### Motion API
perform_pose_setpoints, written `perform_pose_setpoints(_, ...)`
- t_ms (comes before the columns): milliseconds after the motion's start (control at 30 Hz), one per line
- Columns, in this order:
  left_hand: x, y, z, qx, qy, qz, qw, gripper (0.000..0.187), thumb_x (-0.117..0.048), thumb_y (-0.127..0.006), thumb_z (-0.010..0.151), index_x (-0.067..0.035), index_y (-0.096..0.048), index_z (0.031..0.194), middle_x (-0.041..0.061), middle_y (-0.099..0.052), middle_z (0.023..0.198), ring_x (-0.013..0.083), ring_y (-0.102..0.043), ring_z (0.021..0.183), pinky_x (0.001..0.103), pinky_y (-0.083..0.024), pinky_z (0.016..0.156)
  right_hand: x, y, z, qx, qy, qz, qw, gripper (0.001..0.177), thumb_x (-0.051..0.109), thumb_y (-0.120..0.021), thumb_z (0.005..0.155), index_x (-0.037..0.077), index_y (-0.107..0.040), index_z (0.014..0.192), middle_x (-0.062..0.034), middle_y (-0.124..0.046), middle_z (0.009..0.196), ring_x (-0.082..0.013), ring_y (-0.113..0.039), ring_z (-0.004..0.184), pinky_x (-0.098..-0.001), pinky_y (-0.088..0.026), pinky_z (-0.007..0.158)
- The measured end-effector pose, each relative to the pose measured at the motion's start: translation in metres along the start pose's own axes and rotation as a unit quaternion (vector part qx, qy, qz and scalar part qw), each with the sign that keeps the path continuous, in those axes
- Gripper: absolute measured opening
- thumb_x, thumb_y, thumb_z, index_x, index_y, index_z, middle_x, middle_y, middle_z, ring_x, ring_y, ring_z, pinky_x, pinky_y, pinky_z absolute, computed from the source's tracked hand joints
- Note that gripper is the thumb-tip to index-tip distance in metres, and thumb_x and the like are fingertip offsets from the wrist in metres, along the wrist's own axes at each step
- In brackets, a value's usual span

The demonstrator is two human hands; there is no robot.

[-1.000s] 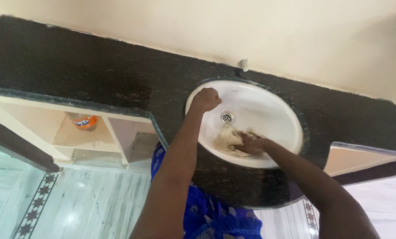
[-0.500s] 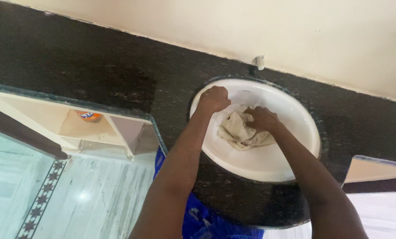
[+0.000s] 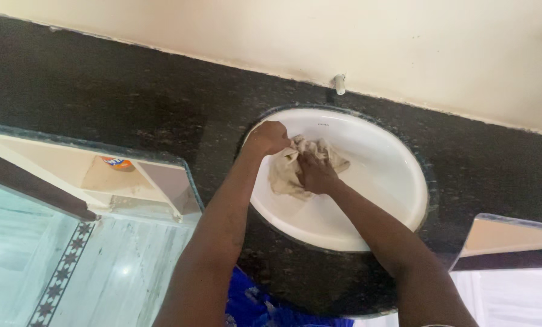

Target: The person uses a cloth to wipe the black countertop around a white bathroom sink and then scrubs the inside of the sink basin. The cloth is repeatedly wetted and wrung out during the process.

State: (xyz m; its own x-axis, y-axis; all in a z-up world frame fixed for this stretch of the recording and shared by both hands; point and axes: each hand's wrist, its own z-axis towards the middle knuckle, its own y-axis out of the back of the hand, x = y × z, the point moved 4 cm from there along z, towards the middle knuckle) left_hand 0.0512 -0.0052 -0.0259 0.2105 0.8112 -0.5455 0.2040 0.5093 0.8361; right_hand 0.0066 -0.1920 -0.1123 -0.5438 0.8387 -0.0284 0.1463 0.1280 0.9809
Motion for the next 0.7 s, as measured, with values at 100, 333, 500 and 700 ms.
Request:
perform_pose_setpoints(100,0.003,-0.004,0.0,-0.005,0.003,-0.007,1.0,0.033,-0.038,-0.074,0.083,-0.011,-0.081,0.101,0.014,-0.076,0.112,0.0308,-0.07,0.106,0.043,-0.054,0.096,-0.013,-0.004,-0.003,0.044,-0.09,-0.03,0.994,0.066,0.04,-0.038,0.103,0.006,-0.028,0.159,-0.0154,-0.013,0.166,-0.0345,-0.018,0.153,-0.0764,-0.012,0.115)
perform_pose_setpoints(333,-0.002,0.001,-0.012,0.006,0.002,-0.007,1.0,0.038,-0.043,-0.075,0.083,-0.011,-0.081,0.103,0.015,-0.075,0.114,0.0305,-0.07,0.109,0.043,-0.053,0.097,-0.003,-0.004,-0.02,0.14,-0.048,-0.153,0.977,0.042,0.034,-0.048,0.104,0.011,-0.071,0.131,-0.0178,-0.053,0.153,-0.0454,-0.038,0.151,-0.0754,-0.032,0.111)
perform_pose_setpoints(500,0.004,-0.02,0.0,0.1,0.023,0.044,0.994,0.047,-0.045,-0.074,0.088,-0.006,-0.077,0.113,0.018,-0.073,0.121,0.0329,-0.07,0.113,0.042,-0.054,0.1,-0.009,-0.01,-0.014,0.049,-0.102,-0.05,0.992,0.046,0.039,-0.05,0.099,0.009,-0.06,0.132,-0.0157,-0.054,0.142,-0.0393,-0.046,0.138,-0.0687,-0.033,0.11)
perform_pose_setpoints(700,-0.003,-0.023,-0.002,0.125,0.068,0.057,0.988,0.05,-0.04,-0.072,0.089,-0.005,-0.073,0.124,0.018,-0.069,0.13,0.0328,-0.067,0.121,0.044,-0.053,0.103,0.005,0.005,-0.014,-0.109,-0.045,0.03,0.993,0.058,0.04,-0.053,0.094,0.008,-0.05,0.142,-0.0181,-0.052,0.143,-0.0401,-0.05,0.129,-0.0656,-0.033,0.107)
